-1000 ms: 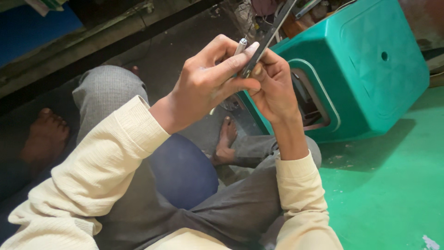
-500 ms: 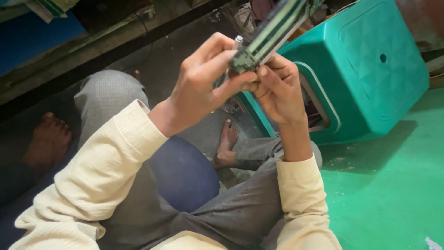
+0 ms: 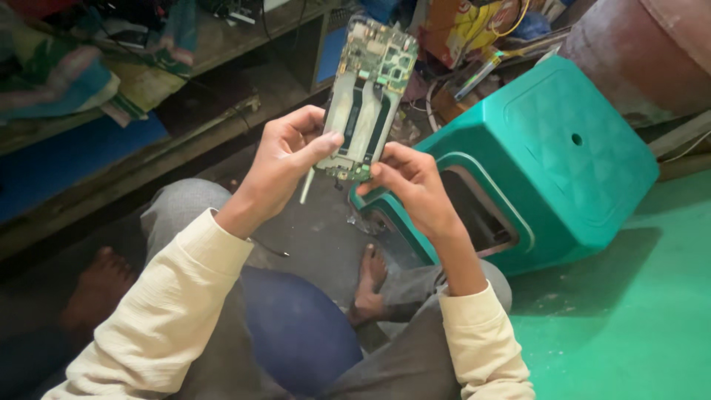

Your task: The person sits on the floor holding a disassembled smartphone with its motherboard and battery exposed, prying and adjusting internal components by hand and with a small handheld tool, turning the phone over to work on different sides and reaching to a shelf to set down or retrieve parts.

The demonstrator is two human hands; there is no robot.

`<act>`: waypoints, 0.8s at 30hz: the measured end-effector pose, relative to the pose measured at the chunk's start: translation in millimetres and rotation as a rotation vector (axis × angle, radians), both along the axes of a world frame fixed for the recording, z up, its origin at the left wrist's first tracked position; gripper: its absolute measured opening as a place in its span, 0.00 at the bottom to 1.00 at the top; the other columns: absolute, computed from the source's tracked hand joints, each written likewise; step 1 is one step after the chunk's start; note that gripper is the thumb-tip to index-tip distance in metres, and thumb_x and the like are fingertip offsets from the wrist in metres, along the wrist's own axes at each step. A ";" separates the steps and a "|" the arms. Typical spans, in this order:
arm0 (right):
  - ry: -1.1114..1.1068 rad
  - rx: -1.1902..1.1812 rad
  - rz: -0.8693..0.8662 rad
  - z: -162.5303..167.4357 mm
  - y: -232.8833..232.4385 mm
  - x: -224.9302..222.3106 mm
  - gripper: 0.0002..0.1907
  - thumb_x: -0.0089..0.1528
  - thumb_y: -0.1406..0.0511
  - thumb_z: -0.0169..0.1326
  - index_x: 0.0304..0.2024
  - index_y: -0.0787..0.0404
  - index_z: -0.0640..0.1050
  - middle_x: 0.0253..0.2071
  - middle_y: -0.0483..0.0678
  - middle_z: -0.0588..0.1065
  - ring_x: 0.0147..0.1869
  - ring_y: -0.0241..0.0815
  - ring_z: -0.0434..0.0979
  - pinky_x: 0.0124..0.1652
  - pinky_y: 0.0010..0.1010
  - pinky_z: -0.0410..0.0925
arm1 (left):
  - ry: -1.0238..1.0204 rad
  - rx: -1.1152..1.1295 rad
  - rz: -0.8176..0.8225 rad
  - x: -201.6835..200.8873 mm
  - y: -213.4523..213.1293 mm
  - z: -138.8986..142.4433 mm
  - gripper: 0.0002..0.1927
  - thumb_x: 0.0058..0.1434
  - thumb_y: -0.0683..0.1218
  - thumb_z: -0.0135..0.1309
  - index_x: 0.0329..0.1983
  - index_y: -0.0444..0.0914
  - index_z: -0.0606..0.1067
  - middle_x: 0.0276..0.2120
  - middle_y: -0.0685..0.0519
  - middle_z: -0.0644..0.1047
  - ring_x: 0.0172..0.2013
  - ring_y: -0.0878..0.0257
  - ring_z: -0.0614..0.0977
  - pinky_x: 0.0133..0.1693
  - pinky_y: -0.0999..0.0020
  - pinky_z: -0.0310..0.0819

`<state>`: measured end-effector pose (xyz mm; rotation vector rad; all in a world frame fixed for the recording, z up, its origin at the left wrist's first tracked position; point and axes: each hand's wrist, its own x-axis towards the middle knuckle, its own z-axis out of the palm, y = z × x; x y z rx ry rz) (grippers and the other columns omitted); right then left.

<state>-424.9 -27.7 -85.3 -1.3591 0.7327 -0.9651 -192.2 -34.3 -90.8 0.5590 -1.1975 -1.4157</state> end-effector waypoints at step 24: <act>0.350 -0.539 -0.284 -1.7 -21.5 60.9 0.06 0.69 0.69 0.55 0.48 0.66 0.78 0.39 0.47 0.80 0.43 0.33 0.81 0.45 0.23 0.73 | 0.013 0.032 0.315 72.0 0.7 -2.4 0.14 0.72 0.46 0.54 0.54 0.32 0.76 0.42 0.55 0.81 0.38 0.73 0.81 0.40 0.74 0.79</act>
